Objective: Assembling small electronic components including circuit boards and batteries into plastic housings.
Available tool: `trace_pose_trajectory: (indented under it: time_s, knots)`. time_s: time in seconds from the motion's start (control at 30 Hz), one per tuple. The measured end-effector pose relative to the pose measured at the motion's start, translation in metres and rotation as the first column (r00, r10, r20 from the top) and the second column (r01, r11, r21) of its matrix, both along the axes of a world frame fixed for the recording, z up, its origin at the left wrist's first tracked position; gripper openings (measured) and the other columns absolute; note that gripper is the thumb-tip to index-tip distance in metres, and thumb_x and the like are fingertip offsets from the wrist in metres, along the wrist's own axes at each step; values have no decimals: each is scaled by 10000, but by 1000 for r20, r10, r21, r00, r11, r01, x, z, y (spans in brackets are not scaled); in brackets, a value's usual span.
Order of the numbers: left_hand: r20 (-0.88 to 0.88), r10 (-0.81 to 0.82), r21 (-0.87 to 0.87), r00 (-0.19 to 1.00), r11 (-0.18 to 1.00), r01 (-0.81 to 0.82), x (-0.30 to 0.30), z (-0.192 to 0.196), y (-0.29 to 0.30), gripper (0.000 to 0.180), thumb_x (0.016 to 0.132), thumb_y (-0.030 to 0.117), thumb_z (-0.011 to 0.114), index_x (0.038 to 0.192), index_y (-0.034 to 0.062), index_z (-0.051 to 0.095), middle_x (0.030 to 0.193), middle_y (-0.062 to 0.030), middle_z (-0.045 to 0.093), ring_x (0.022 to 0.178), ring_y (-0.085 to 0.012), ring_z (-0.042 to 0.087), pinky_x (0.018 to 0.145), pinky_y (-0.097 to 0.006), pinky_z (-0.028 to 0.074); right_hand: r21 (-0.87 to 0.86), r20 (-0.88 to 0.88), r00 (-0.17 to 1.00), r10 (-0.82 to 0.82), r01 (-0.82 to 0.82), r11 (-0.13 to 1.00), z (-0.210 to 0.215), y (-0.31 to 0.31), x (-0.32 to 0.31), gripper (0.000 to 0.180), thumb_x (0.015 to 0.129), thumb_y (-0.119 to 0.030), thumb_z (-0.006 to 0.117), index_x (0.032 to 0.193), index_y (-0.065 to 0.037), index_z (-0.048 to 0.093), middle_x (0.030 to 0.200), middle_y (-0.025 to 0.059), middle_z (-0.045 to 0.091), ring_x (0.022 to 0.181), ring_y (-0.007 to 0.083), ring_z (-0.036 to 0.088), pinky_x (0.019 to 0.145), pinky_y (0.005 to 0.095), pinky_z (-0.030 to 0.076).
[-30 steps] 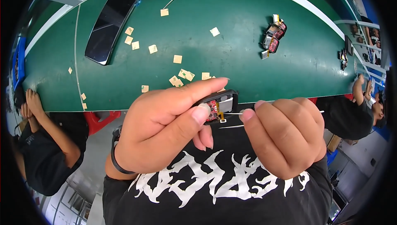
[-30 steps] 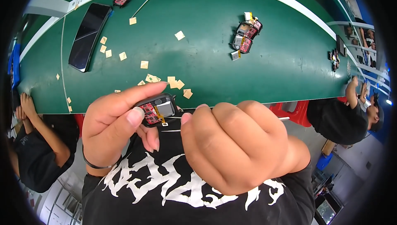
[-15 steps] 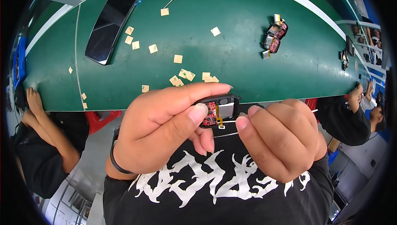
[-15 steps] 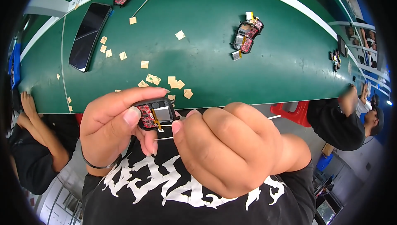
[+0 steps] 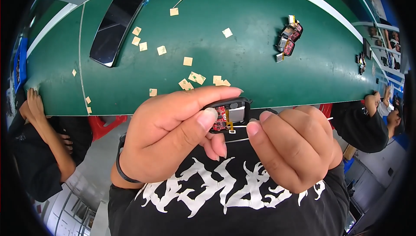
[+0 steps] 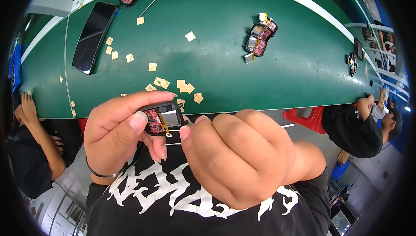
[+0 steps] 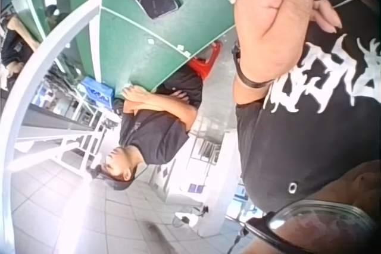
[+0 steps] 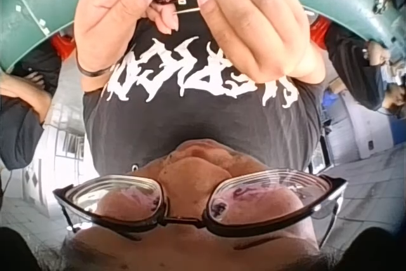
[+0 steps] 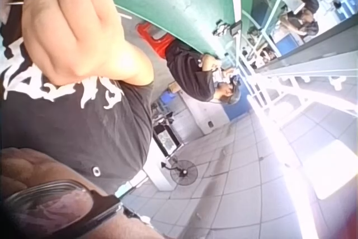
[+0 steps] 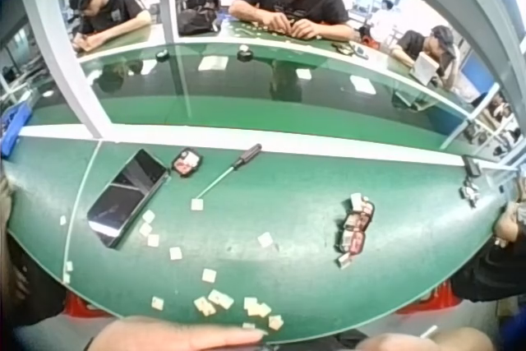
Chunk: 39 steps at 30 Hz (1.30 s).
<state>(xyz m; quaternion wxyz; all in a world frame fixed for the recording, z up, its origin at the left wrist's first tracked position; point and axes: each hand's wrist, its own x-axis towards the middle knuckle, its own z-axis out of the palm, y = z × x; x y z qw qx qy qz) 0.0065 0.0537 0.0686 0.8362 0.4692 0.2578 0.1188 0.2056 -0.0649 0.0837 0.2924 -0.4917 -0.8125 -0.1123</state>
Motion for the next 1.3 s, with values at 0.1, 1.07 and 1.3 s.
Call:
trace_pose_trajectory:
  time_s: [0.1, 1.07, 1.3]
  knots:
    - [4, -1, 2, 1000, 1000, 1, 0, 0, -1, 427, 1050, 156, 499, 1332, -162, 543, 917, -189, 698, 649, -193, 691, 554, -279, 592, 3, -18, 1000, 2, -2, 1000, 0, 1, -1, 298, 627, -31, 742, 904, 79, 728, 783, 146, 647, 621, 206, 581, 422, 283, 383]
    - [21, -62, 96, 998, 994, 60, -3, -7, 2, 401, 1062, 153, 494, 1336, -132, 562, 915, -173, 710, 687, -165, 693, 603, -265, 593, -97, 8, 993, 117, -116, 989, 2, 0, 8, 312, 652, -24, 717, 928, 121, 714, 864, 165, 653, 679, 223, 586, 479, 301, 427]
    - [-7, -91, 205, 996, 975, 90, -1, -5, 0, 383, 974, -40, 549, 1347, -124, 561, 874, -120, 700, 700, -134, 683, 633, -241, 578, -79, 53, 992, 117, -113, 990, 2, 1, 10, 328, 652, -29, 709, 946, 116, 716, 862, 166, 651, 678, 222, 585, 477, 295, 411]
